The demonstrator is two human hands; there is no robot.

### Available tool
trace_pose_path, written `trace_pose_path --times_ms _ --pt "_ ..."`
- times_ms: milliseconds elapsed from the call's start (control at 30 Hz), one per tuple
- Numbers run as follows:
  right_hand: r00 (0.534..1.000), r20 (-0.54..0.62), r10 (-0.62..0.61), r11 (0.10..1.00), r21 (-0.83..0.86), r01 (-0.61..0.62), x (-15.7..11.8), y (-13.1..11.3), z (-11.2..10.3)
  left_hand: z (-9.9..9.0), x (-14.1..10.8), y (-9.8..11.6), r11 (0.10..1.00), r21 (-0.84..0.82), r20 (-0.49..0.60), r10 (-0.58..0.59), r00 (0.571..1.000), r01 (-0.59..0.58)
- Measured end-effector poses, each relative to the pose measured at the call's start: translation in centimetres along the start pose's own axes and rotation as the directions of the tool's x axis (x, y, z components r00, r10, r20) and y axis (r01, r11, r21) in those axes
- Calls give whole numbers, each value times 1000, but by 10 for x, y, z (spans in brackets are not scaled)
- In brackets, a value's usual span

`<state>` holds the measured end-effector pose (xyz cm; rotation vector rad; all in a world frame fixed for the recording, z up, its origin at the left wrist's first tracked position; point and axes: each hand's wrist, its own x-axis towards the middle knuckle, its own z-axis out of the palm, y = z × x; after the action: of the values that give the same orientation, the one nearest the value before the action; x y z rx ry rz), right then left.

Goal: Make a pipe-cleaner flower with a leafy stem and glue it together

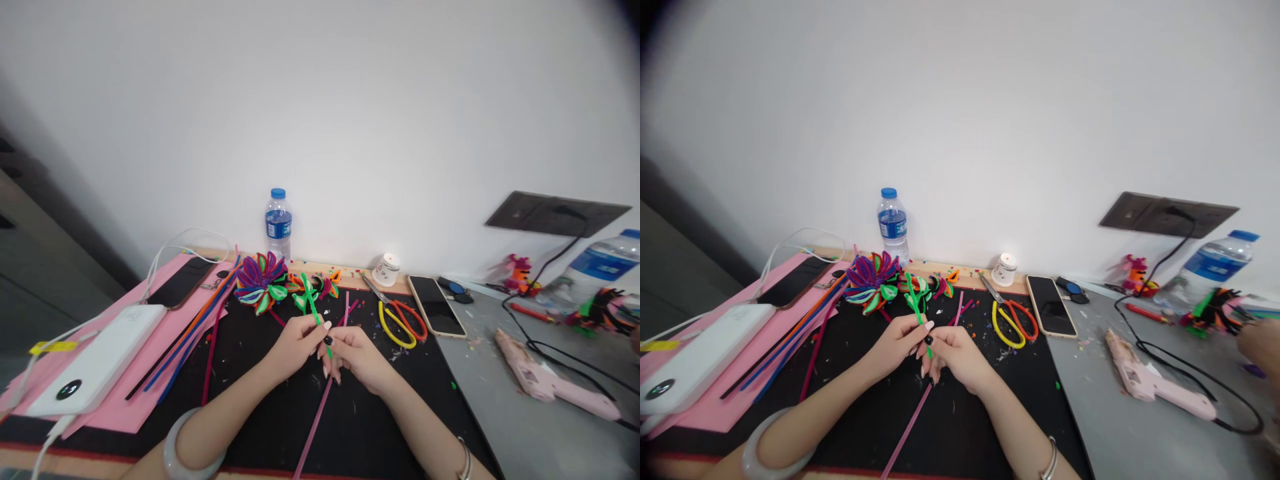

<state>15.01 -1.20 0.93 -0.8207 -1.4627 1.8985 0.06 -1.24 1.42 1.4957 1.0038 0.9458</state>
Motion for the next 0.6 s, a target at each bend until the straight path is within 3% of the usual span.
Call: trace_pose_path --times_ms 333,500,600 --pt "996 82 31 979 197 -47 -2 -2 0 -2 -1 -1 991 -130 -6 -8 1000 7" --pt "996 80 31 992 119 -40 -2 -3 0 -3 -1 -2 995 -98 -13 0 1000 -1" --pt "999 28 -26 999 -44 27 0 -1 1 -3 -1 -1 1000 -14 -62 9 998 -10"
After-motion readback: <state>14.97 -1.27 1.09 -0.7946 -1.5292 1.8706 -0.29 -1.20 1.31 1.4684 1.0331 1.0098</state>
